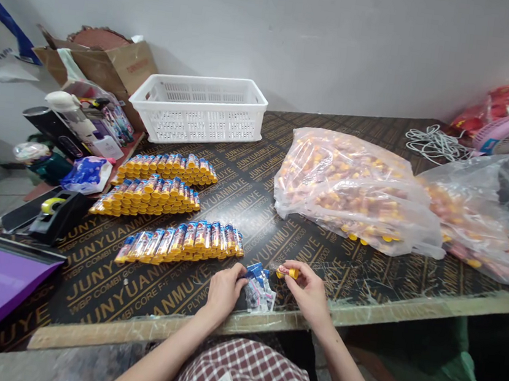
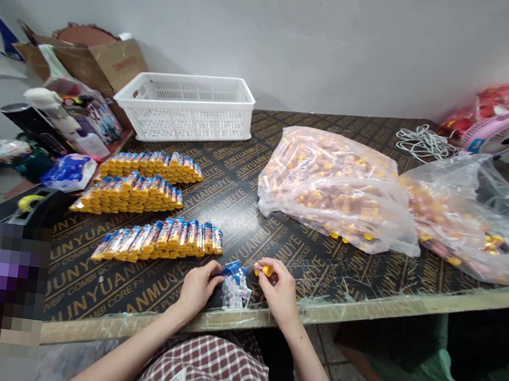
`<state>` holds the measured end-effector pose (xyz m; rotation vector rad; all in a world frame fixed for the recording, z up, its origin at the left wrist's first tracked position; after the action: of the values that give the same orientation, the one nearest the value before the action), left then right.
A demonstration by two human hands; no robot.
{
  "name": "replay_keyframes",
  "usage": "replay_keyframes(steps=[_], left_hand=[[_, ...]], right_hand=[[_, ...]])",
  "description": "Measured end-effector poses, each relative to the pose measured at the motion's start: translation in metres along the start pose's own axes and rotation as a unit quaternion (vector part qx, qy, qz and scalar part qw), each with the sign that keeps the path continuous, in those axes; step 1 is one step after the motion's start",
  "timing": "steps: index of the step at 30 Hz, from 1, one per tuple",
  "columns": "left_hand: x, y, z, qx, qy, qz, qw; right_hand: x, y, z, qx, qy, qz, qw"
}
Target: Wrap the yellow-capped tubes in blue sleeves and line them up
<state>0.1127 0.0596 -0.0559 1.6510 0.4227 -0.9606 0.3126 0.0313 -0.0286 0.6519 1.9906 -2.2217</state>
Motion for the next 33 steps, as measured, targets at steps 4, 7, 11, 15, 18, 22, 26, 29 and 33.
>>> replay_keyframes(steps=[4, 7, 11, 15, 18, 22, 26, 29, 33], left_hand=[[-0.008, 0.008, 0.002, 0.032, 0.047, 0.015, 0.998], [-0.012, 0.006, 0.002, 0.005, 0.072, 0.134, 0.988], [-0.002, -0.010, 0.005, -0.140, 0.069, 0.415, 0.896], [0.007, -0.018, 0.008, -0.235, 0.069, 0.557, 0.793], [0.006, -0.020, 0.010, -0.273, 0.090, 0.589, 0.756], [0.001, -0.021, 0.011, -0.292, 0.125, 0.593, 0.740], [0.000, -0.021, 0.011, -0.290, 0.136, 0.591, 0.740], [-0.001, -0.019, 0.011, -0.273, 0.137, 0.578, 0.757], [-0.003, -0.003, 0.008, -0.216, 0.102, 0.599, 0.764]], right_hand=[[-0.001, -0.007, 0.004, -0.017, 0.010, -0.006, 1.000], [-0.003, -0.012, 0.012, -0.017, 0.012, -0.018, 1.000], [-0.003, -0.020, 0.028, -0.028, 0.008, -0.022, 0.999], [0.000, -0.024, 0.041, -0.035, -0.003, -0.049, 0.998], [0.005, -0.027, 0.048, -0.040, -0.012, -0.046, 0.998], [0.010, -0.031, 0.054, -0.059, -0.005, -0.025, 0.998], [0.013, -0.034, 0.055, -0.082, 0.010, 0.005, 0.997], [0.019, -0.036, 0.056, -0.090, -0.015, 0.021, 0.996], [0.034, -0.036, 0.059, -0.107, -0.095, 0.021, 0.989]])
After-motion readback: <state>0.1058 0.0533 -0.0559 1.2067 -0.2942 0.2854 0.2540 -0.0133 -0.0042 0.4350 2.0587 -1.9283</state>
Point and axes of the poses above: each hand's wrist, its own z-axis away from the middle knuckle, its own x-axis out of the palm, y = z × x, the point moved 6 cm from there along -z, towards the middle knuckle, and after that the axes turned 8 degrees about x, right-handed, at the moved point
